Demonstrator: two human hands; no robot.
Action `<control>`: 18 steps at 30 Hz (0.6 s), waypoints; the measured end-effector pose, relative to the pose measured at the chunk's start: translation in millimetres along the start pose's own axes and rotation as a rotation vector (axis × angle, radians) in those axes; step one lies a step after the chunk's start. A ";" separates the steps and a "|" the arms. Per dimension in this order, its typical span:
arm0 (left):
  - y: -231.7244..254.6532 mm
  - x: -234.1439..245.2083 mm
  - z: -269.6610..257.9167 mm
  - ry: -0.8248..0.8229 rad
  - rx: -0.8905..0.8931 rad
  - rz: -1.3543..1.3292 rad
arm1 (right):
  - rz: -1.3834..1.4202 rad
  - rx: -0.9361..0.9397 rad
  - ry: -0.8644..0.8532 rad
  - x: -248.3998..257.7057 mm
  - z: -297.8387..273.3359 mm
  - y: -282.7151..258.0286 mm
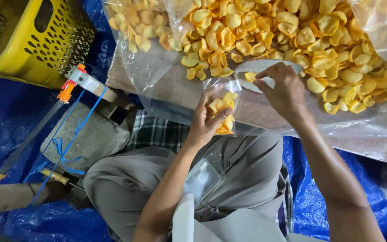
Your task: Packaging fried chips into small plastic bags and sealing them using a manual heat sealer.
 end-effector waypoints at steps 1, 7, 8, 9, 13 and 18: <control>4.2 -0.8 -0.7 0.019 0.032 0.005 | -0.114 -0.014 0.000 -9.4 -5.4 -1.3; 17.2 -1.5 -6.1 -0.019 -0.091 0.139 | -0.235 0.035 0.175 -45.1 -1.1 1.6; 12.4 2.9 -5.7 -0.015 -0.096 0.142 | -0.233 0.040 0.179 -40.5 2.6 4.0; 10.7 5.9 -5.3 -0.020 -0.163 0.246 | -0.192 0.069 0.174 -36.7 6.4 5.7; 14.0 7.4 -5.4 -0.060 -0.286 0.567 | 0.039 0.208 0.178 44.2 23.7 -18.8; 10.9 7.2 -2.1 -0.058 -0.286 0.805 | -0.114 0.475 0.038 119.0 35.0 -73.9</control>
Point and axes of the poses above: each hand's wrist, its own z-axis towards the middle knuckle, its own x-axis out of the back of the hand, y = z × x, the point moved 6 cm from there along z, towards the middle knuckle, and after that the axes turned 14 degrees about -z, right-handed, at the moved point
